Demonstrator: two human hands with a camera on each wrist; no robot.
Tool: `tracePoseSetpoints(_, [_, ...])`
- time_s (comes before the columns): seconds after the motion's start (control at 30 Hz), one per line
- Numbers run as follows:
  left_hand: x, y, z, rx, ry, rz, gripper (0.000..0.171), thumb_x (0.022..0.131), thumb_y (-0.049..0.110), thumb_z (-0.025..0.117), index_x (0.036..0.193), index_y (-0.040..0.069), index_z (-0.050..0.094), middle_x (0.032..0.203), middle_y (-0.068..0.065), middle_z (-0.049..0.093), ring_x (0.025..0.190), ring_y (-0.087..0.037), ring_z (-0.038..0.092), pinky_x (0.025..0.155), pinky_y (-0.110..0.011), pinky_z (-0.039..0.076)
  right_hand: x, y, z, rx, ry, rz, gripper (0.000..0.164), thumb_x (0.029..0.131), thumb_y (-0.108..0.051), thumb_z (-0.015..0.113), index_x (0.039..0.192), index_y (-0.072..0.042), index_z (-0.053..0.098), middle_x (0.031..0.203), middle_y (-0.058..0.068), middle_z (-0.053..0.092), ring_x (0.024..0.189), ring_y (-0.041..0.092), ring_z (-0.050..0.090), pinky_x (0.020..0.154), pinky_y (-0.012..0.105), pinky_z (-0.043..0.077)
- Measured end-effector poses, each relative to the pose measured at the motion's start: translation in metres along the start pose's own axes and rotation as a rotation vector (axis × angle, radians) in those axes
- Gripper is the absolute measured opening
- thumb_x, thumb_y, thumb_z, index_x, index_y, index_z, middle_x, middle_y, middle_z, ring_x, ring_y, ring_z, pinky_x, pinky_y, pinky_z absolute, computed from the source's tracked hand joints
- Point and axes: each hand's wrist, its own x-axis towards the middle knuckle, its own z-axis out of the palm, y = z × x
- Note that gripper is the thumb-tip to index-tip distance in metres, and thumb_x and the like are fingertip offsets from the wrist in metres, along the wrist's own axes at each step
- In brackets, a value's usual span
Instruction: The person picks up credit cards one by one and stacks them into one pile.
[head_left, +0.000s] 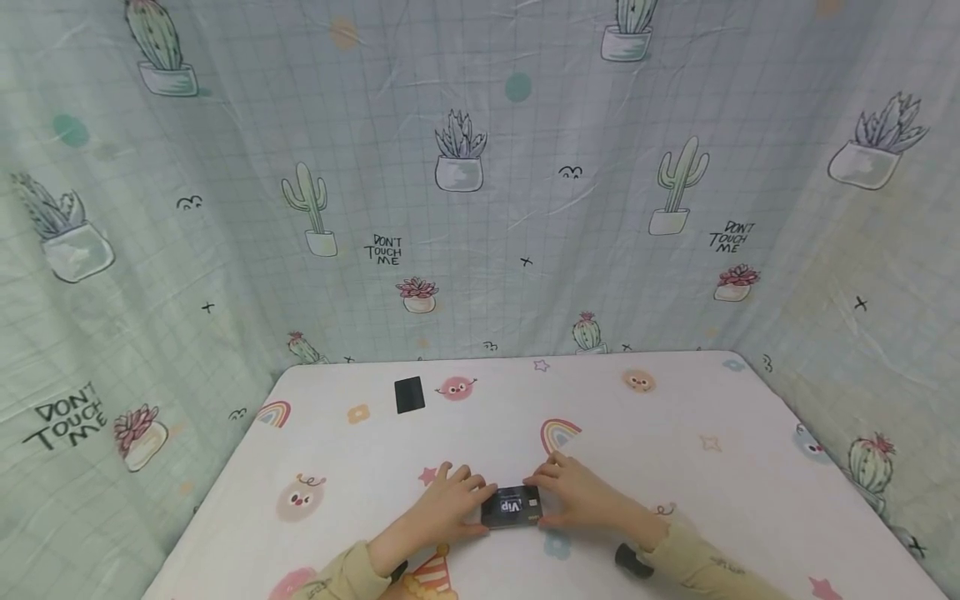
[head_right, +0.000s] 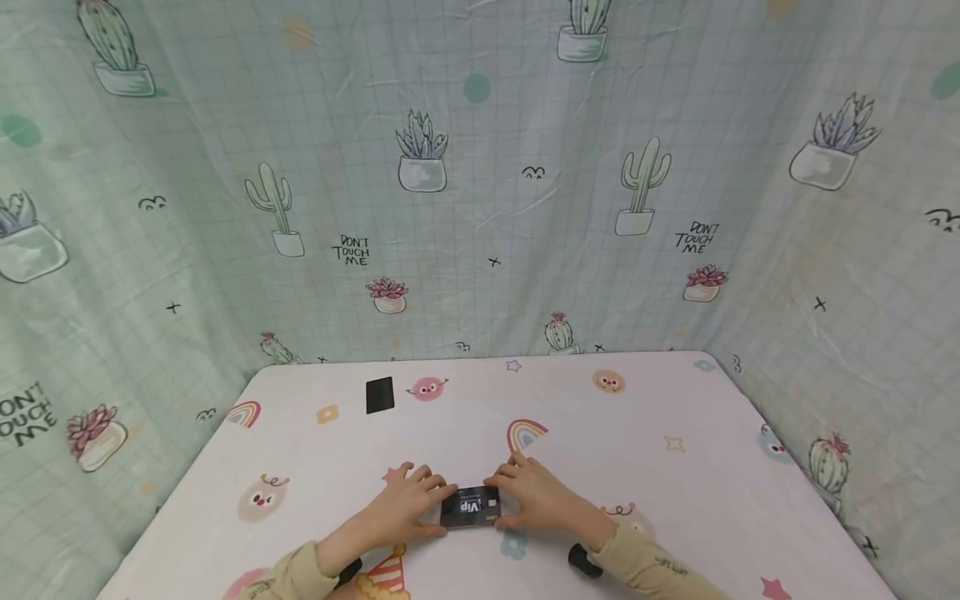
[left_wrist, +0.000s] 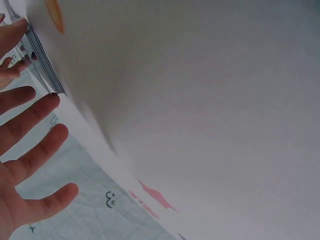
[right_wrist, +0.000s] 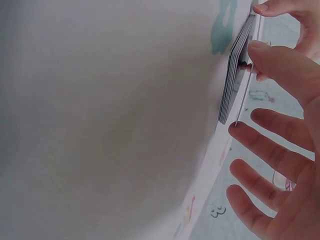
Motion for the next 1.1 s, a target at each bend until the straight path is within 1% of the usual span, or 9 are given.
tracePoseSetpoints(0.17, [-0.0003,0.0009,-0.0028,-0.001,-0.01,-0.016,0.056,0.072,0.054,0.062,0.118,0.021,0.055,0.1,0.008,0.06,0.088,-0.01,0.047,0.079,-0.04,0.039,0.0006,0.0005,0.0031,0.006,-0.018,0.011,0.056,0.072,-0.046,0.066,0.119,-0.017,0.055,0.108,-0.007,0.058,0.096,0.008,0.043,0.085,0.03,0.042])
tracePoseSetpoints(0.4, [-0.0008,0.0009,-0.0036,-0.039,-0.042,-0.038,0.056,0.073,0.052,0.062,0.119,0.02,0.055,0.103,0.006,0.061,0.089,-0.011,0.047,0.079,-0.039,0.039,0.0014,-0.0007,0.0043,0.017,-0.03,0.023,0.055,0.072,-0.045,0.066,0.119,-0.017,0.055,0.107,-0.007,0.059,0.095,0.008,0.043,0.084,0.029,0.042])
tracePoseSetpoints(0.63, [-0.0002,0.0014,-0.0016,-0.056,-0.041,-0.039,0.056,0.074,0.051,0.063,0.12,0.02,0.055,0.103,0.006,0.061,0.089,-0.01,0.047,0.078,-0.036,0.038,0.0006,-0.0022,0.0028,0.02,-0.034,0.039,0.055,0.072,-0.043,0.068,0.119,-0.017,0.055,0.107,-0.006,0.059,0.096,0.008,0.043,0.086,0.03,0.042])
tracePoseSetpoints(0.73, [0.0002,0.0018,-0.0008,-0.062,-0.044,-0.043,0.056,0.074,0.051,0.063,0.12,0.02,0.054,0.104,0.006,0.061,0.089,-0.01,0.047,0.078,-0.036,0.038,0.0,-0.0017,0.0034,0.017,-0.03,0.043,0.055,0.071,-0.042,0.068,0.119,-0.018,0.055,0.107,-0.006,0.059,0.096,0.008,0.043,0.085,0.03,0.042])
tracePoseSetpoints(1.1, [0.0007,0.0028,-0.0006,-0.056,-0.075,-0.066,0.056,0.074,0.051,0.062,0.121,0.022,0.053,0.105,0.007,0.06,0.091,-0.011,0.048,0.079,-0.036,0.037,0.0002,0.0011,0.0074,0.004,-0.026,0.039,0.054,0.072,-0.042,0.067,0.119,-0.019,0.055,0.107,-0.007,0.058,0.095,0.008,0.043,0.083,0.03,0.043])
